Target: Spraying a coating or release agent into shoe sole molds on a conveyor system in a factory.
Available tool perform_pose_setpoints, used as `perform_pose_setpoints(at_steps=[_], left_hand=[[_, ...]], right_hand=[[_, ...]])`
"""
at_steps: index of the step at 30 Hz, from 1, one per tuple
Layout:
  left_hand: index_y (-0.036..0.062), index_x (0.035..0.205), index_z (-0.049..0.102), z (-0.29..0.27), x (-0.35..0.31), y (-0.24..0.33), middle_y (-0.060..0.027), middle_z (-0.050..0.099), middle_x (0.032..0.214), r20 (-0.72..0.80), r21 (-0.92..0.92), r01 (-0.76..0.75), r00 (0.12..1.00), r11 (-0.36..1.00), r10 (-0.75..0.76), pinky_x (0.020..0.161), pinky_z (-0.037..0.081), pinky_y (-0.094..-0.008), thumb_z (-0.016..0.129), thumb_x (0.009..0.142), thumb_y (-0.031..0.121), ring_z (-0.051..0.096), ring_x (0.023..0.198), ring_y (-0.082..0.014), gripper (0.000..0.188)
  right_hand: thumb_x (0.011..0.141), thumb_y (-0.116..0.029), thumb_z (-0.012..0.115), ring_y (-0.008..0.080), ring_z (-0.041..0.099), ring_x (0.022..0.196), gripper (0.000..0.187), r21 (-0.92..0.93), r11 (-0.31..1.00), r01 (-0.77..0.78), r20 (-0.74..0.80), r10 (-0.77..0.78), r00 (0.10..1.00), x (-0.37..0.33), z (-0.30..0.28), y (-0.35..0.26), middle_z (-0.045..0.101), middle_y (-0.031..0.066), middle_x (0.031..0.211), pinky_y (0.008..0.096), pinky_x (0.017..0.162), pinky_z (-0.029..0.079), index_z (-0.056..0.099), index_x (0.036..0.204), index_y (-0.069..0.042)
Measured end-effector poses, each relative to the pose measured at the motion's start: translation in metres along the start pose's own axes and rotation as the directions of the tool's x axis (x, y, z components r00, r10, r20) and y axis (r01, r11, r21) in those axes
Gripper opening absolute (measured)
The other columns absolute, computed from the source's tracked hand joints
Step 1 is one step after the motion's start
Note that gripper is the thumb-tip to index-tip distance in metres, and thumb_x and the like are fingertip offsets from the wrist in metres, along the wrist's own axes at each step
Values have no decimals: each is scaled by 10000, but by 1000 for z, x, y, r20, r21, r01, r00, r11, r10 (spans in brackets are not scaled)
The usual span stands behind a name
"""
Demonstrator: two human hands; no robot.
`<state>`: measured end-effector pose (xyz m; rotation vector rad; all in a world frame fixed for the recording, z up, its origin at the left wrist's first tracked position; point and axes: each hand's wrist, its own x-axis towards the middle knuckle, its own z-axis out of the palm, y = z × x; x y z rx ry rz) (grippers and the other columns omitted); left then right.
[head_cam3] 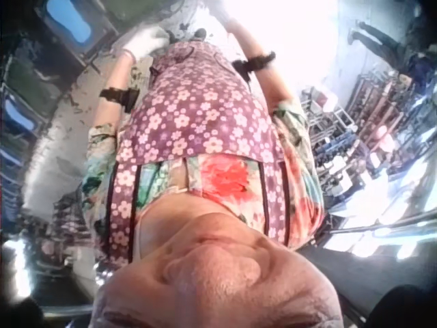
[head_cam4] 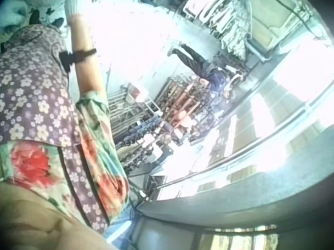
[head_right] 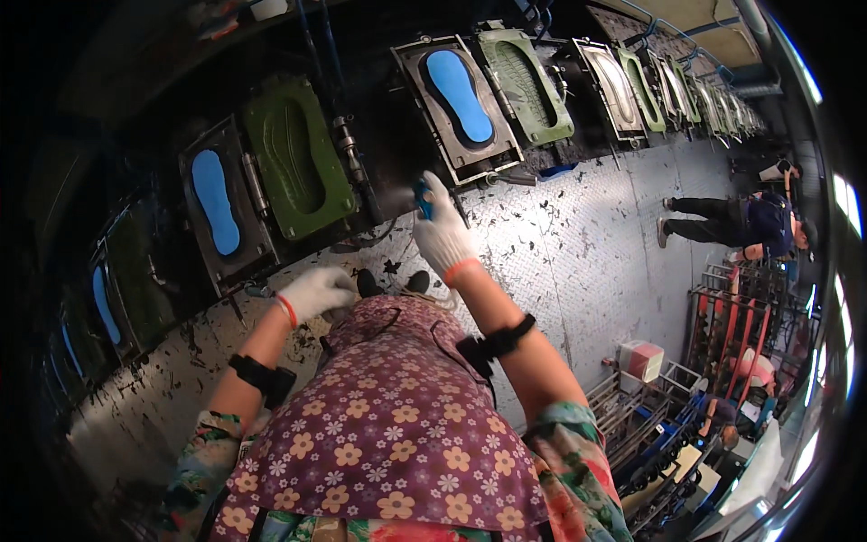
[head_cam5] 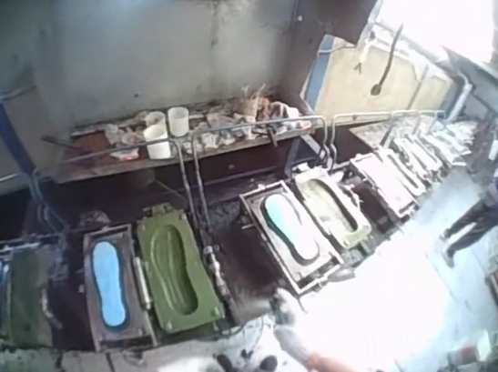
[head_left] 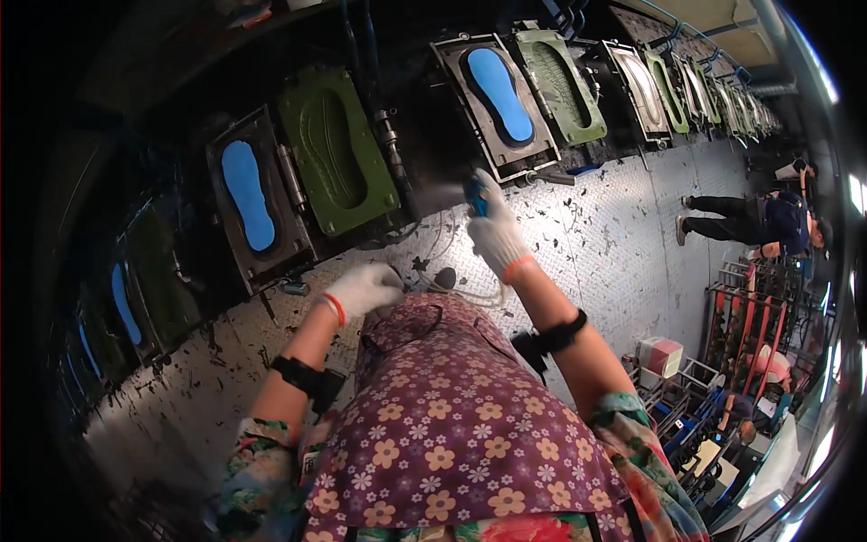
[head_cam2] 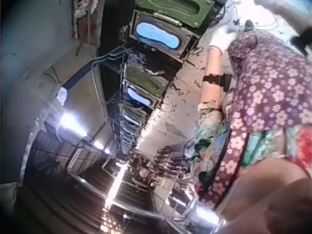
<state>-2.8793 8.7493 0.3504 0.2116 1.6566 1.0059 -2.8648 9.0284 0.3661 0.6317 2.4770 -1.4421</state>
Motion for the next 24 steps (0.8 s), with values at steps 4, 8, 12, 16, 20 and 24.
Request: perform_pose_setpoints(at_steps=[4, 8, 12, 16, 20, 24], left_hand=[[55, 1502, 498, 26, 17, -5, -229, 506, 1524, -200, 362, -113, 960, 925, 195, 1211, 345, -421, 723, 854, 444, 439, 1454, -372, 788], [22, 1549, 410, 40, 59, 51, -232, 447, 1574, -179, 395, -335, 885, 855, 429, 1231, 313, -426, 770, 834, 391, 383, 1497, -355, 881], [2, 1517, 461, 85, 129, 90, -231, 488, 1543, 117, 189, -642, 766, 743, 632, 1220, 336, -417, 814, 821, 328, 440, 1458, -346, 845], [8, 1361, 599, 157, 199, 109, -143, 646, 1347, 520, -211, -427, 712, 879, 471, 1069, 467, -363, 722, 950, 293, 614, 1223, -244, 514], [18, 1293, 617, 196, 237, 137, -77, 658, 1240, 482, -255, -326, 773, 910, 412, 1011, 478, -330, 656, 1007, 256, 605, 1140, -166, 375], [32, 1289, 583, 208, 259, 155, -23, 602, 1135, 267, -603, -199, 862, 773, 431, 984, 474, -306, 622, 1028, 211, 564, 1060, -114, 319]], right_hand=[[807, 50, 551, 200, 635, 813, 875, 308, 940, -147, 132, 111, 985, 28, -10, -63, 640, 136, 1125, 332, 658, 565, 294, 1619, -152], [788, 94, 603, 246, 693, 957, 942, 663, 725, -187, 219, 51, 974, 19, -60, -82, 607, 124, 1205, 311, 603, 583, 244, 1629, -131], [774, 124, 546, 284, 688, 1101, 961, 625, 735, -263, 289, 96, 953, 16, -128, -90, 598, 165, 1260, 304, 602, 588, 233, 1643, -139], [762, 110, 520, 197, 662, 910, 942, 264, 957, -124, 150, 86, 985, 55, -204, -49, 604, 157, 1286, 256, 565, 576, 278, 1636, -145], [810, 81, 553, 194, 672, 755, 837, -138, 960, 244, 168, -220, 961, 157, -262, -7, 620, 222, 1187, 287, 548, 572, 321, 1590, -116], [883, 63, 580, 266, 722, 796, 711, -363, 722, 590, 210, -553, 806, 276, -274, -17, 649, 203, 1212, 308, 631, 623, 386, 1531, -158]])
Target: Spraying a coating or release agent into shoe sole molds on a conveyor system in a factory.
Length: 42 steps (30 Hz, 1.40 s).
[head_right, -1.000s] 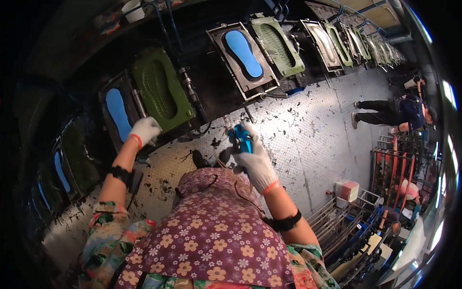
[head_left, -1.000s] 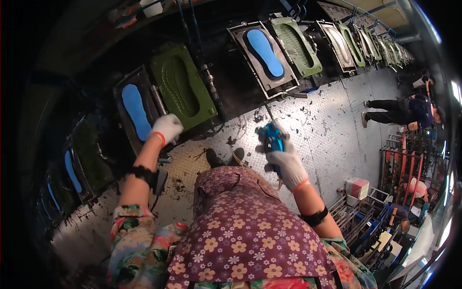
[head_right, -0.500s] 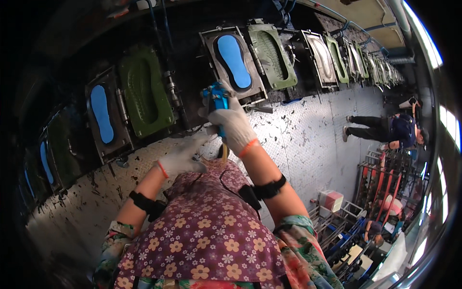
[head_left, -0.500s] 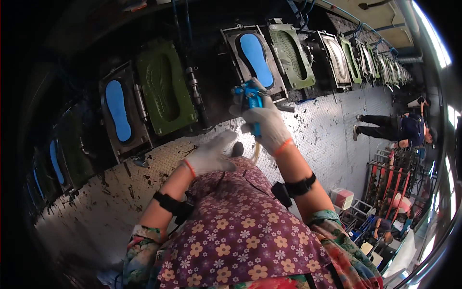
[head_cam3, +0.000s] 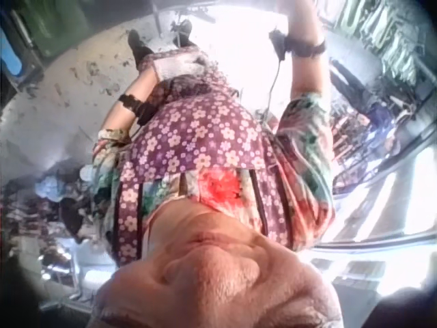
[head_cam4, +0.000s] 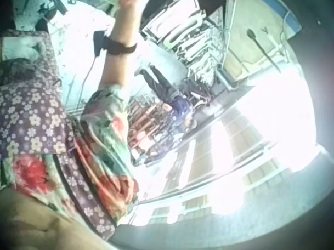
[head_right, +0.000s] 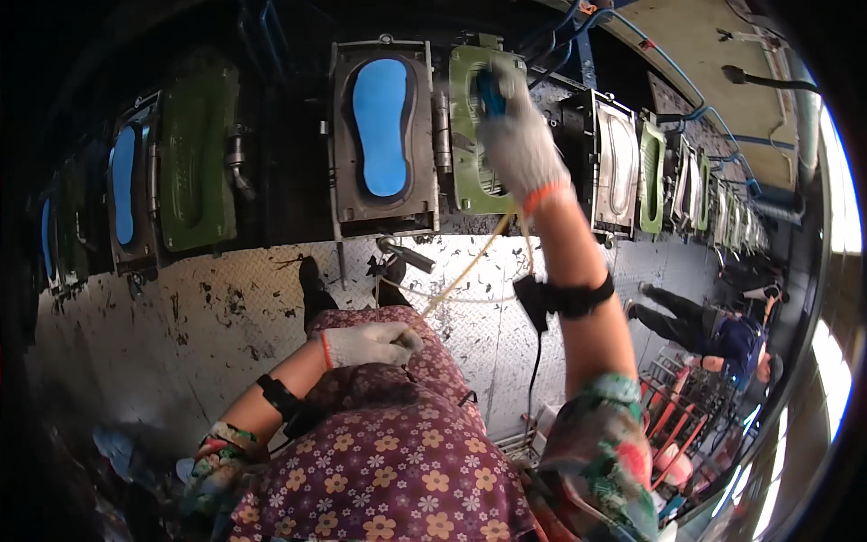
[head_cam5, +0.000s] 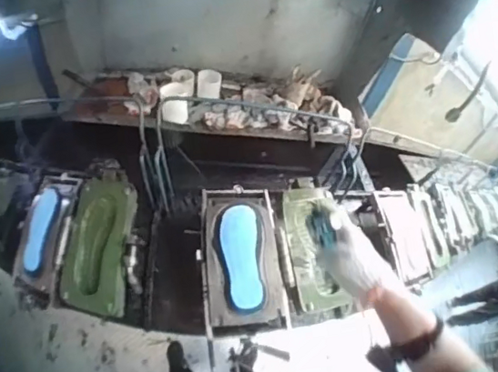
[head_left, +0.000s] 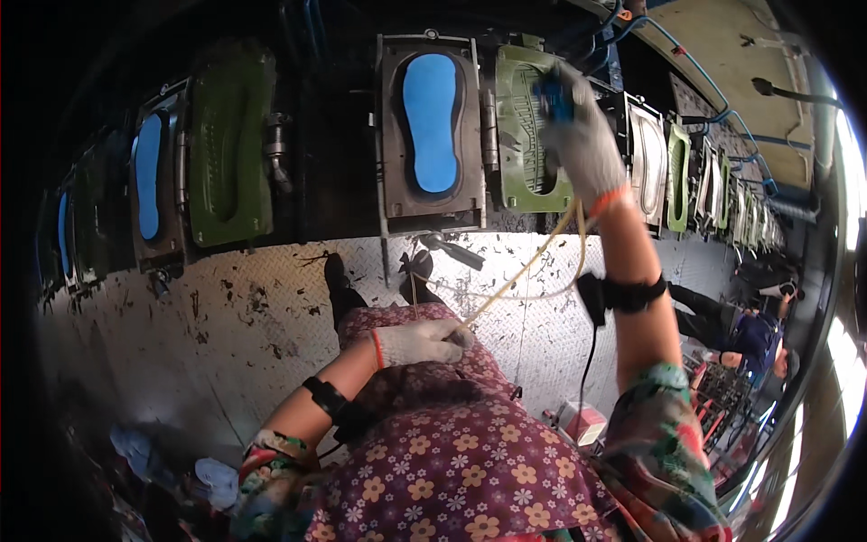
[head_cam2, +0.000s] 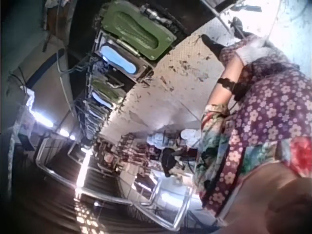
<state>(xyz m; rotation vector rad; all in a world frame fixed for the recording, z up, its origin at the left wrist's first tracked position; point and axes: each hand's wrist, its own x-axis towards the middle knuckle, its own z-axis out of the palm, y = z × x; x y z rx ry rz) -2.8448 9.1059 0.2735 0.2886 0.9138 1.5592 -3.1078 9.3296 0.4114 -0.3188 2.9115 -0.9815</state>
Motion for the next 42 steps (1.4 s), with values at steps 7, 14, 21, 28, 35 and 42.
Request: perform_pose_setpoints(at_steps=[7, 14, 21, 28, 35, 42], left_hand=[[33, 1200, 615, 34, 52, 36, 26, 567, 899, -534, -114, -383, 802, 917, 268, 693, 456, -219, 538, 1057, 93, 504, 758, -45, 173], [21, 1078, 638, 74, 62, 57, 42, 534, 795, -658, -27, -408, 695, 913, 291, 567, 368, -220, 532, 1047, 146, 449, 635, -41, 167], [23, 1039, 654, 79, 75, 1, 15, 563, 818, -687, -9, -175, 716, 985, 121, 681, 447, -252, 589, 1050, 193, 518, 741, -70, 182], [35, 1278, 630, 78, 96, 27, -122, 679, 1136, -737, 466, 132, 605, 875, 301, 944, 512, -375, 583, 1015, 177, 651, 1069, -267, 303], [46, 1224, 642, 36, 127, 167, -191, 655, 1251, -540, 835, 363, 399, 412, 742, 984, 526, -444, 659, 918, 134, 640, 1166, -378, 320], [82, 1275, 634, -116, 200, 220, -200, 643, 1308, -646, 669, 726, 464, 157, 607, 956, 558, -474, 599, 915, 177, 683, 1110, -378, 375]], right_hand=[[993, -86, 533, 131, 711, 1045, 432, -705, -139, 696, 658, -496, 567, 150, -55, 18, 751, 11, 1168, 458, 1121, 381, 584, 1403, -210], [834, 43, 683, 172, 602, 525, 693, -35, 944, -328, 429, 310, 848, 42, -105, 47, 670, 155, 967, 285, 472, 529, 472, 1473, -122], [830, 63, 617, 143, 570, 567, 813, 522, 564, -640, 552, 349, 757, -68, -106, 100, 627, 86, 890, 260, 461, 449, 398, 1575, -175], [831, -14, 592, 191, 646, 670, 454, 960, 280, -3, -115, 402, 908, 19, -94, 103, 679, 145, 953, 275, 524, 532, 490, 1273, -31], [845, -152, 766, 224, 713, 957, 628, 896, -404, -185, 270, 163, 949, -117, -98, 123, 651, 174, 1203, 217, 564, 586, 501, 1397, -12], [784, -74, 691, 296, 688, 1139, 833, 769, -490, -411, 565, 222, 795, -241, -92, 129, 601, 185, 1322, 259, 556, 612, 361, 1547, -123]])
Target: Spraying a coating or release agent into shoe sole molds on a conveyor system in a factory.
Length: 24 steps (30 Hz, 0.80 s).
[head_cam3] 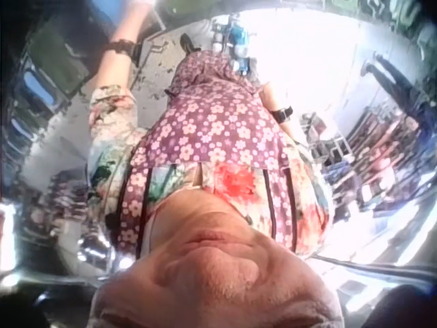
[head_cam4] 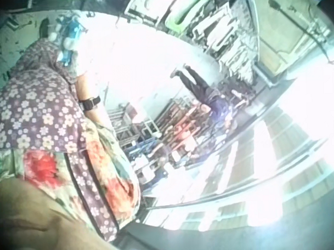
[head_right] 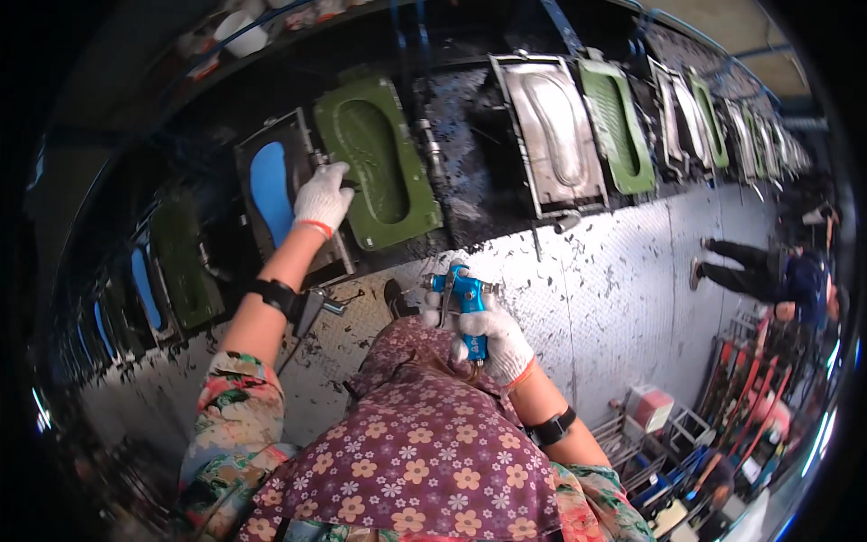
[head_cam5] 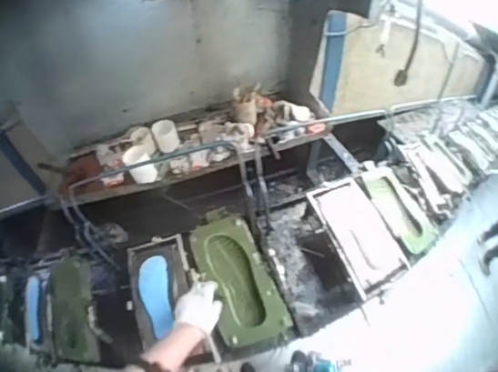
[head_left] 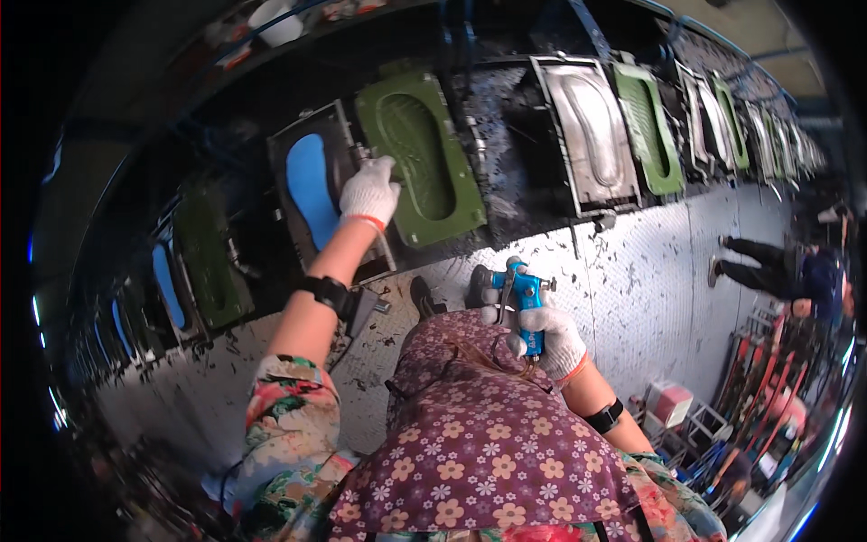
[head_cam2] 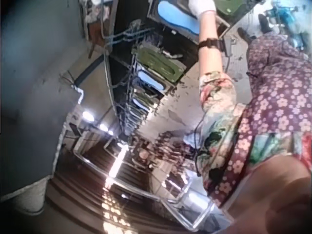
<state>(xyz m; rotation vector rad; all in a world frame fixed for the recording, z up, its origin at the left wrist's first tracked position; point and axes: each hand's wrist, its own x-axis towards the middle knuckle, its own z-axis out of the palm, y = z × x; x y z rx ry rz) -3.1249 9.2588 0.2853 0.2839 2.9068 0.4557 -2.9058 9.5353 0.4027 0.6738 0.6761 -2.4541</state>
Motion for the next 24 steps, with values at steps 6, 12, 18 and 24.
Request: perform_pose_setpoints(at_steps=[6, 12, 18, 24], left_hand=[[45, 1206, 643, 21, 28, 26, -221, 695, 1201, 199, 468, -45, 978, 883, -56, 790, 627, -497, 564, 952, 127, 741, 1032, -378, 278], [-8, 1028, 722, 14, -12, 45, -237, 742, 1002, 475, 200, -137, 880, 970, 26, 859, 580, -500, 599, 845, 146, 718, 952, -418, 269], [-2, 1260, 690, -32, -84, 86, -114, 744, 973, 817, -392, 139, 506, 909, 275, 694, 593, -326, 680, 873, 284, 715, 794, -180, 480], [0, 1231, 682, -37, -127, 78, -76, 714, 900, 684, -482, 423, 729, 767, 27, 667, 558, -316, 614, 932, 263, 686, 755, -165, 404]], right_hand=[[813, -80, 687, 316, 694, 1121, 901, 5, 974, 225, -111, -223, 968, -42, -29, -14, 596, 211, 1343, 270, 548, 609, 260, 1604, -132], [798, -48, 661, 337, 700, 1114, 888, 9, 940, 342, -235, -330, 914, -81, -44, -14, 595, 232, 1352, 273, 535, 611, 293, 1603, -124], [770, -47, 658, 320, 706, 1080, 856, -48, 929, 367, -284, -365, 887, -92, -32, -24, 594, 217, 1352, 274, 535, 610, 359, 1569, -113], [837, 12, 586, 186, 667, 911, 906, -632, 774, 24, -82, -99, 992, -46, 10, -31, 582, 180, 1340, 278, 583, 577, 218, 1652, -130]])
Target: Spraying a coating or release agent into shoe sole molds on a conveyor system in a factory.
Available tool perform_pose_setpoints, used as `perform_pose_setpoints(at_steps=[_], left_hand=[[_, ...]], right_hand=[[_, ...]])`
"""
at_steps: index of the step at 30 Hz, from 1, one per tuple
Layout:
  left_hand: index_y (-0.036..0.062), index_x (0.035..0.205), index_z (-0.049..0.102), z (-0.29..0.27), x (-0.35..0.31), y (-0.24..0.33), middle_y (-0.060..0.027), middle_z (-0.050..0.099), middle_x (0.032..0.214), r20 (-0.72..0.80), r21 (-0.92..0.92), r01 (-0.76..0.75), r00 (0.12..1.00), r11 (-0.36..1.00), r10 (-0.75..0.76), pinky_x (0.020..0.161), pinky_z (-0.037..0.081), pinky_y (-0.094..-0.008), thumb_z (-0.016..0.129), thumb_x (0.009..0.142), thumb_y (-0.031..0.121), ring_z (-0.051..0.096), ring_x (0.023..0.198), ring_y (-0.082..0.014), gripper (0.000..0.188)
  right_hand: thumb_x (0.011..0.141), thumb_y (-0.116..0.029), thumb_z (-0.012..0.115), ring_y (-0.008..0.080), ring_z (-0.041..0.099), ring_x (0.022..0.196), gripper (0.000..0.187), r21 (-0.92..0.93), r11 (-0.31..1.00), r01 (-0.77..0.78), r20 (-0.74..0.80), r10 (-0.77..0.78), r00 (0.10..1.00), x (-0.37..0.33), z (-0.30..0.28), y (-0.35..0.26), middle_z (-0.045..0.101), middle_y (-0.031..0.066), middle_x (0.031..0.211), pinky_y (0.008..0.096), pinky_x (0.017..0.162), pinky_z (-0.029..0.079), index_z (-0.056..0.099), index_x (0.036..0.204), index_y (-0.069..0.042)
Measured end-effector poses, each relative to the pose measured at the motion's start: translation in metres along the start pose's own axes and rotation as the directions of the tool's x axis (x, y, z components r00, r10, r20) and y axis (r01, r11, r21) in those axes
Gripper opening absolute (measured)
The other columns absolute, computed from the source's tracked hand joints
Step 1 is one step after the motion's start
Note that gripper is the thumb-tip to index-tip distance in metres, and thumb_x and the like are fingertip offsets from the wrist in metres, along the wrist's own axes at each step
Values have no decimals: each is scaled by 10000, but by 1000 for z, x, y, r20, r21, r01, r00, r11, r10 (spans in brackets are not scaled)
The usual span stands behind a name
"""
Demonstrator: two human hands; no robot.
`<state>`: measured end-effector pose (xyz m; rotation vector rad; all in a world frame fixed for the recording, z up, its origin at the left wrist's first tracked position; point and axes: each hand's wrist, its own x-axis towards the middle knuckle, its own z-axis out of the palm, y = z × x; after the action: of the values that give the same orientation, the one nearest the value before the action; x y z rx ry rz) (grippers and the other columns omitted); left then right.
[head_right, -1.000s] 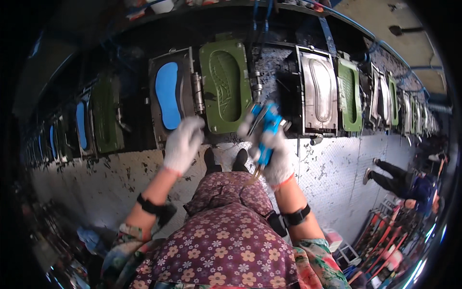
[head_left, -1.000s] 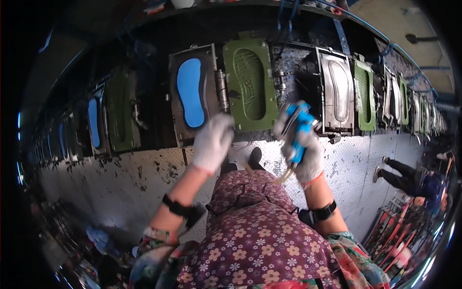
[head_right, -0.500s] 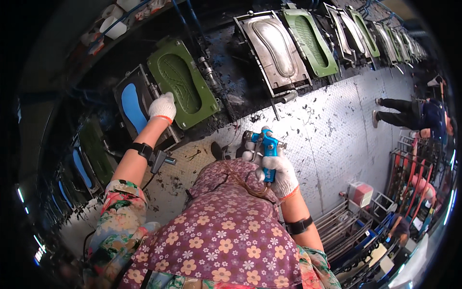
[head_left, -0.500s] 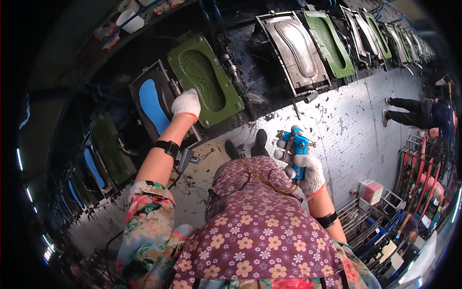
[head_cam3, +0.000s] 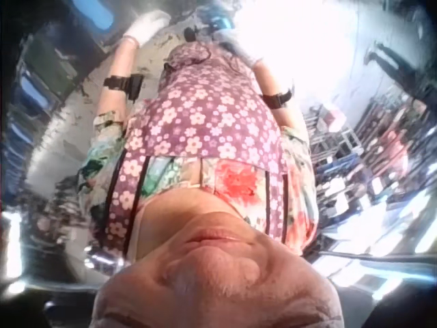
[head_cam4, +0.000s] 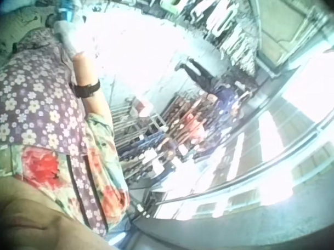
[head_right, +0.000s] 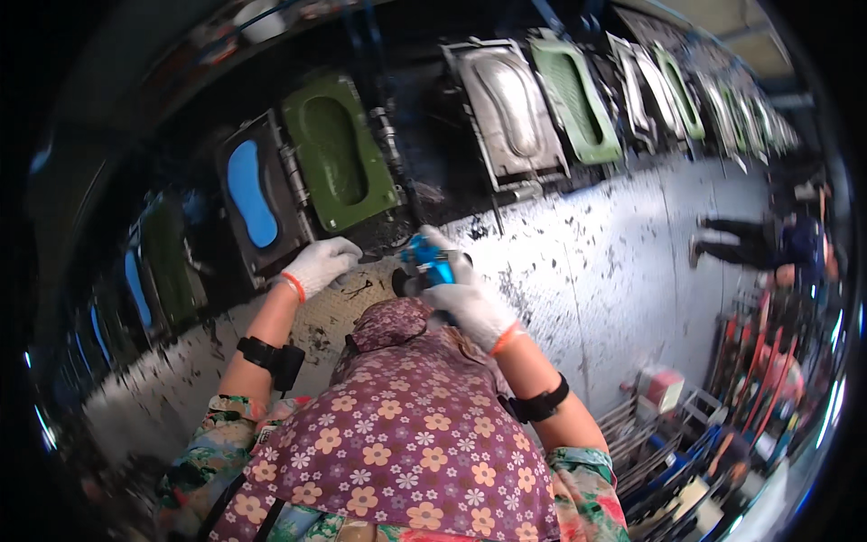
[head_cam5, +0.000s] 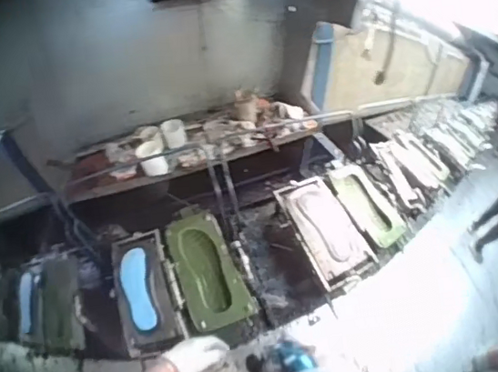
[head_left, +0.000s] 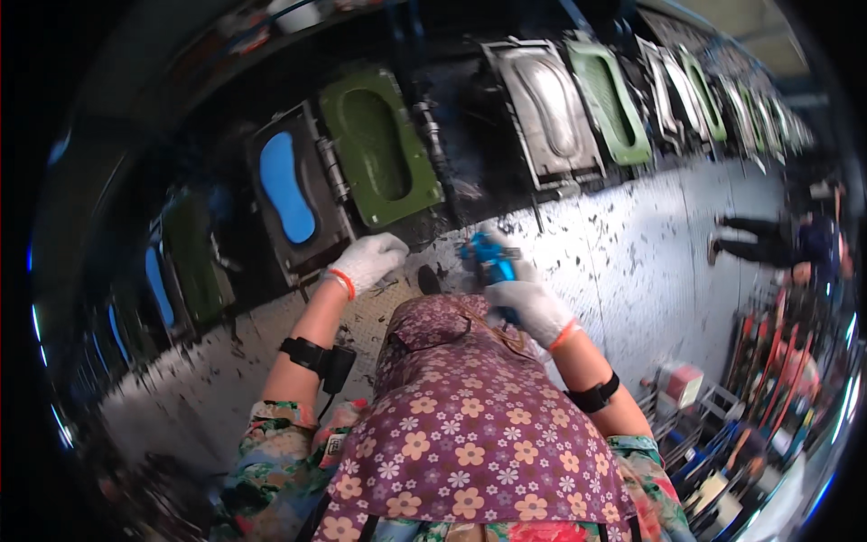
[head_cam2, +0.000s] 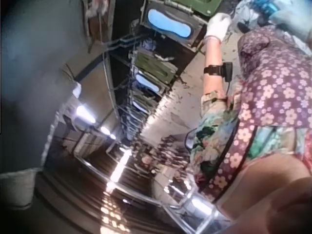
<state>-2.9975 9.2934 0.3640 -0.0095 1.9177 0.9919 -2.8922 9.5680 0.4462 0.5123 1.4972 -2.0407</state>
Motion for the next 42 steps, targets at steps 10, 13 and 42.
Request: perform_pose_setpoints(at_steps=[10, 13, 42], left_hand=[[95, 1116, 717, 134, -81, -175, -146, 752, 1009, -506, 117, 58, 862, 991, 10, 816, 559, -406, 629, 931, 271, 740, 911, -290, 270], [99, 1159, 710, 172, -109, -207, -162, 756, 1045, -544, 54, 86, 838, 995, -43, 852, 566, -406, 636, 920, 275, 733, 972, -325, 306], [55, 862, 683, 190, 63, -113, -125, 675, 761, 75, -368, 313, 949, 876, -307, 550, 499, -404, 581, 949, 221, 637, 619, -251, 213]], right_hand=[[875, -11, 584, 217, 698, 757, 777, -534, 845, -20, 124, 101, 987, 117, 110, -19, 679, 170, 1059, 343, 664, 572, 320, 1599, -108], [882, -37, 581, 261, 688, 792, 736, -660, 627, 413, 175, -407, 897, 180, 123, -16, 673, 173, 1008, 377, 710, 554, 345, 1568, -159], [854, 18, 499, 284, 683, 775, 307, 512, 357, 781, -859, 202, 471, -175, -344, 110, 676, 190, 1016, 292, 523, 599, 575, 1151, 5]])
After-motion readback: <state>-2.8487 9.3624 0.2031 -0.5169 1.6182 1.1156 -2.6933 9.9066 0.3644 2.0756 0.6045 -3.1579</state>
